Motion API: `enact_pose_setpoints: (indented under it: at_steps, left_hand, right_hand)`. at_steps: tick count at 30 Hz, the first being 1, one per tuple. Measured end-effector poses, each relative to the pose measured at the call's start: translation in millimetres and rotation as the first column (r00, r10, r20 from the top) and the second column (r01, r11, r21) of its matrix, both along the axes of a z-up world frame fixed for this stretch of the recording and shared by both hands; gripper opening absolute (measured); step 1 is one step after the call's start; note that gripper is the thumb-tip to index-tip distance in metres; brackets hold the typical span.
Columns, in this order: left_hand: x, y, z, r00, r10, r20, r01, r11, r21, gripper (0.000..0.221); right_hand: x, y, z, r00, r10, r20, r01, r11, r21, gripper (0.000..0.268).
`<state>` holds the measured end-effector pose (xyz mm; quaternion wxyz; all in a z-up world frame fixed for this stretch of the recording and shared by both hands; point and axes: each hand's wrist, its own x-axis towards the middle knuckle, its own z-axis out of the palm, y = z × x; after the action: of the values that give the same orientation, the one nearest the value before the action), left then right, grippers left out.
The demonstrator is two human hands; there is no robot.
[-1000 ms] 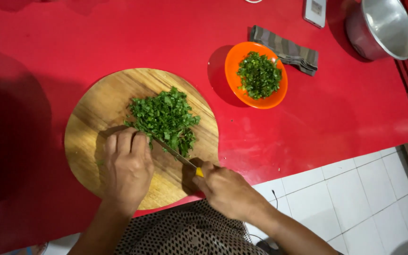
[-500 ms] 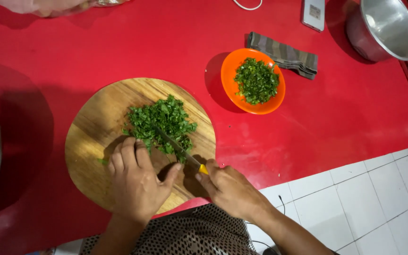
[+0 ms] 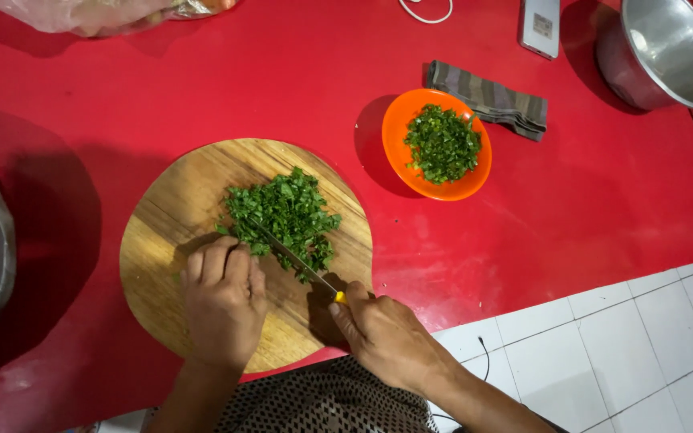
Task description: Chopping green herbs into a fine mince on a wooden cutting board using a knife.
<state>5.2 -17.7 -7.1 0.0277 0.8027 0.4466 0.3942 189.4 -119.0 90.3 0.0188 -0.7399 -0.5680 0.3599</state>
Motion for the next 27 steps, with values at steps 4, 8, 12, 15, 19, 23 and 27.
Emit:
enact_pose_setpoints:
  at_steps: [4,8,12,15,19,23,27]
  left_hand:
    - [-9,12,0,0.991,-0.12,0.057,0.118,0.992,0.041,0.009]
    - [-13,13,0,0.98,-0.186,0.071,0.186,0.982,0.019,0.009]
    - [-13,12,-1,0.98,-0.188,0.066,0.19,0.981,-0.024,0.005]
    - [-15,13,-3,0.981,-0.191,0.022,0.191,0.981,0.018,0.009]
    - [-13,11,5,0.984,-0.177,-0.026,0.177,0.984,-0.006,0.012]
    - [-12,14,13,0.985,-0.172,0.017,0.171,0.984,0.051,0.011]
    - [-13,12,22,0.983,-0.172,0.07,0.171,0.985,0.02,0.006]
  right_hand:
    - [-11,2,2,0.999,0.044,-0.013,-0.043,0.998,0.048,0.026]
    - [-22,5,3,0.998,0.031,0.062,-0.031,1.0,0.001,0.033]
    - [-28,9,-2,0.983,0.107,0.148,-0.107,0.994,-0.009,0.033]
    - [-25,0,-39,0.941,0.2,0.273,-0.255,0.95,0.182,0.038]
    - [-32,4,-32,0.911,0.222,0.347,-0.297,0.938,0.179,0.031]
    - [-42,35,-10,0.917,0.28,0.283,-0.308,0.949,0.062,0.029]
    - [-39,36,-23,0.877,0.308,0.369,-0.365,0.926,0.093,0.029]
